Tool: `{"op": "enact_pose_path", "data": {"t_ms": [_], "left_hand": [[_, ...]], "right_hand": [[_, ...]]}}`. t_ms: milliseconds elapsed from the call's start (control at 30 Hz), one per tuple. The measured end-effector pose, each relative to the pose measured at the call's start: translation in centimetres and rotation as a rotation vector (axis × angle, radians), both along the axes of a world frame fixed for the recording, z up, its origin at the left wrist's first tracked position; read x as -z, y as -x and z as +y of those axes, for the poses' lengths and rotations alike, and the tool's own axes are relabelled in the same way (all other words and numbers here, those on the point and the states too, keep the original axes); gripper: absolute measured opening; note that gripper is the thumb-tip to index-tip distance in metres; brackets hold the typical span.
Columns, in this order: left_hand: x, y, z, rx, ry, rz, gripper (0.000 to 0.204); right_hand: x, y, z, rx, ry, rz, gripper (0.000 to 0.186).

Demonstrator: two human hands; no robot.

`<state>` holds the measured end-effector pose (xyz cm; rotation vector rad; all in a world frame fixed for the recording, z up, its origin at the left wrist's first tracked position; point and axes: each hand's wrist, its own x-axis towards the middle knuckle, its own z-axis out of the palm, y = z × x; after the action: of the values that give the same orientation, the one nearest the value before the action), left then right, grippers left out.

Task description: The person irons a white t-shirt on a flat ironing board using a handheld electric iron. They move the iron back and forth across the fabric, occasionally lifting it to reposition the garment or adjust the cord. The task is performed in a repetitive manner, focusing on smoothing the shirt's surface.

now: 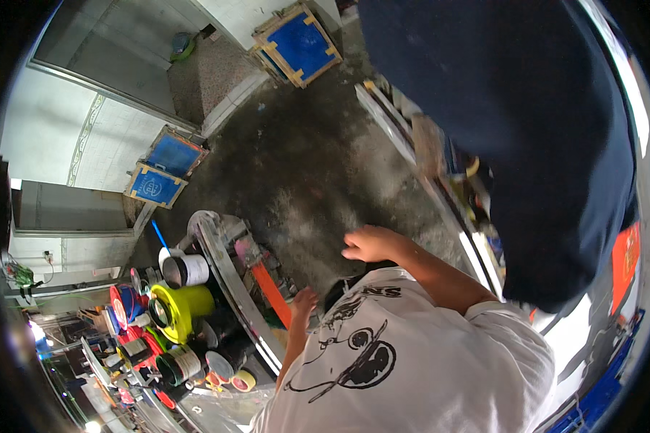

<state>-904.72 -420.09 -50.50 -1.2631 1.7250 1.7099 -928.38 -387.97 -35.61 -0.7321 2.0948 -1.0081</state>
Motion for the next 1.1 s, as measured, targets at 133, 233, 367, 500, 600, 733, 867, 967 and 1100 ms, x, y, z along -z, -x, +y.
{"op": "enact_pose_path", "data": {"t_ms": [133, 233, 367, 500, 600, 733, 867, 967, 1100], "left_hand": [[0.9, 3.0, -4.9, -0.447, 0.065, -0.244, 0.028], [0.9, 6.7, -4.7, -0.199, 0.046, -0.383, 0.025], [2.7, 18.8, -6.9, 0.167, 0.017, -0.433, 0.023], [5.5, 39.1, -13.5, 0.494, 0.046, -0.385, 0.021], [5.1, 59.3, -19.6, 0.735, 0.174, -0.32, 0.021], [2.8, 90.8, -29.7, 0.566, 0.204, -0.02, 0.023], [-3.4, 117.8, -27.0, 0.559, 0.026, 0.434, 0.024], [-3.6, 127.2, -13.6, 0.529, 0.08, 0.34, 0.022], [-2.4, 129.5, -7.9, 0.795, -0.231, 0.271, 0.021]], "right_hand": [[-8.7, 13.7, -3.9, 0.544, 0.583, 0.011, 0.03], [-9.2, 19.3, -2.9, 0.68, 0.762, -0.301, 0.026], [-4.7, 25.5, -3.4, 0.848, 0.615, -0.389, 0.025], [-1.9, 32.7, -5.7, 1.026, 0.467, -0.437, 0.027], [-4.5, 40.1, -6.7, 1.019, 0.276, -0.272, 0.035], [-11.8, 49.2, -4.5, 1.145, 0.82, -0.249, 0.043], [-20.8, 58.7, -0.4, 0.988, 1.275, 0.167, 0.069], [-22.2, 68.2, -0.3, 0.522, 1.785, 0.482, 0.099], [-26.9, 77.5, 4.3, 0.498, 1.937, 0.891, 0.118]]}}
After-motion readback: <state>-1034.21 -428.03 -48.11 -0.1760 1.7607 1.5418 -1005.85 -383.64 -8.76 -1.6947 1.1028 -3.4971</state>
